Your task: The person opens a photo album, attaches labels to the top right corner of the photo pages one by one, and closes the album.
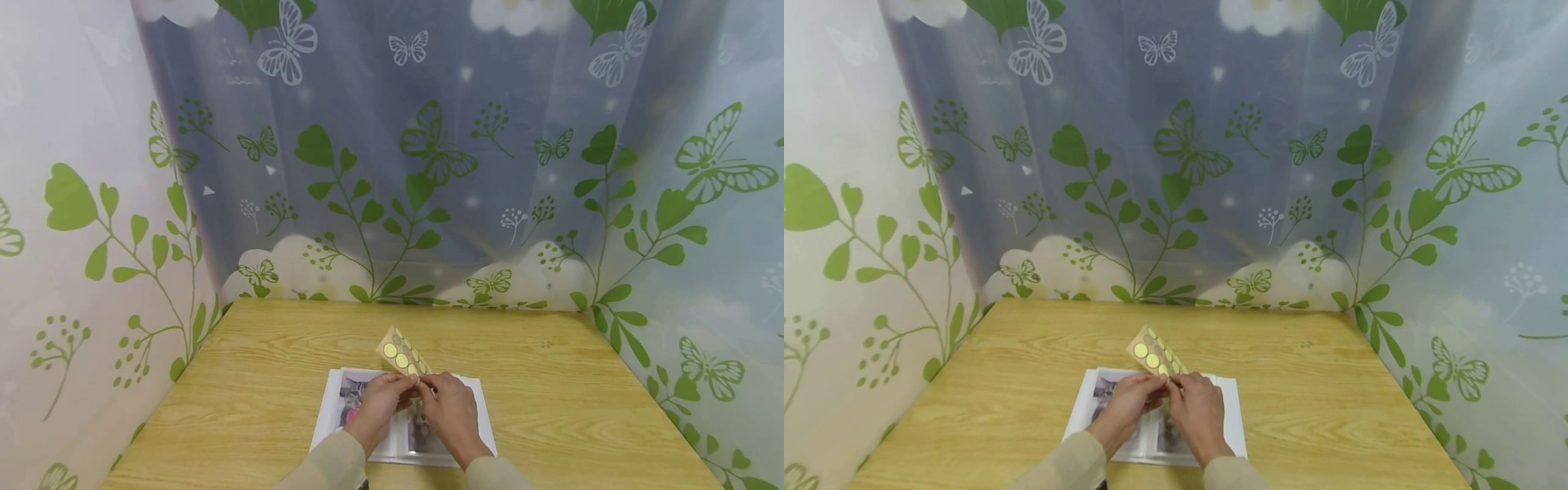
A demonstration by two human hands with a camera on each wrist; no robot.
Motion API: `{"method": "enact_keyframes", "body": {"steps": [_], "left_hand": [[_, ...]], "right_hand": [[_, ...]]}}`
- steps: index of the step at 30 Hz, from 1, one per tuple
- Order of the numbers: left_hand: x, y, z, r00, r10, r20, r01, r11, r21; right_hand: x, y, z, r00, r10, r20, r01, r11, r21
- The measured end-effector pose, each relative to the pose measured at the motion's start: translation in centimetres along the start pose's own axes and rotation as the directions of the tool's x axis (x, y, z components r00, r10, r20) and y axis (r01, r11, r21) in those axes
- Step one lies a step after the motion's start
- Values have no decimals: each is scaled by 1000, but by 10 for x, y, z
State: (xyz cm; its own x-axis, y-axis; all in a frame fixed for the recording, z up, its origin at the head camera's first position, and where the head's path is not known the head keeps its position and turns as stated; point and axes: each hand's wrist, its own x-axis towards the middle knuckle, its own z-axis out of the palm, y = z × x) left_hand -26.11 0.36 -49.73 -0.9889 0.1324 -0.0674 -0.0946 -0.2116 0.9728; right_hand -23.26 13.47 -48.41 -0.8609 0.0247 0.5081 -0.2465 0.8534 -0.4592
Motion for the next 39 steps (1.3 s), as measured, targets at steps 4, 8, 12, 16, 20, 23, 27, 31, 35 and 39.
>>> {"method": "enact_keyframes", "body": {"steps": [4,8,12,16,20,23,27,31,35,39], "left_hand": [[2,1,-1,1000,3,4,-3,1000,20],[0,4,-2,1000,-11,1,11,999,32],[-2,5,-2,1000,-8,-1,8,1000,30],[-1,6,-1,1000,-4,-5,4,1000,23],[0,6,-2,1000,-2,-8,2,1000,24],[1,6,-2,1000,4,-4,-4,1000,17],[2,5,-3,1000,-8,3,8,1000,14],[1,5,-3,1000,-18,7,18,1000,15],[1,6,-3,1000,-16,5,16,1000,4],[1,6,-2,1000,-8,2,8,1000,-1]], "right_hand": [[0,0,-2,999,34,10,-34,998,53],[1,1,-4,997,69,24,-71,993,94],[2,3,-4,995,99,31,-102,988,119],[2,6,-3,995,92,38,-97,985,143],[2,8,-2,994,93,56,-101,981,166],[2,8,-2,992,107,74,-118,979,164],[3,8,-2,992,110,56,-117,981,155],[2,8,-2,994,105,21,-107,983,152],[3,7,-3,990,140,21,-141,971,191],[4,6,-5,979,201,39,-204,945,254]]}}
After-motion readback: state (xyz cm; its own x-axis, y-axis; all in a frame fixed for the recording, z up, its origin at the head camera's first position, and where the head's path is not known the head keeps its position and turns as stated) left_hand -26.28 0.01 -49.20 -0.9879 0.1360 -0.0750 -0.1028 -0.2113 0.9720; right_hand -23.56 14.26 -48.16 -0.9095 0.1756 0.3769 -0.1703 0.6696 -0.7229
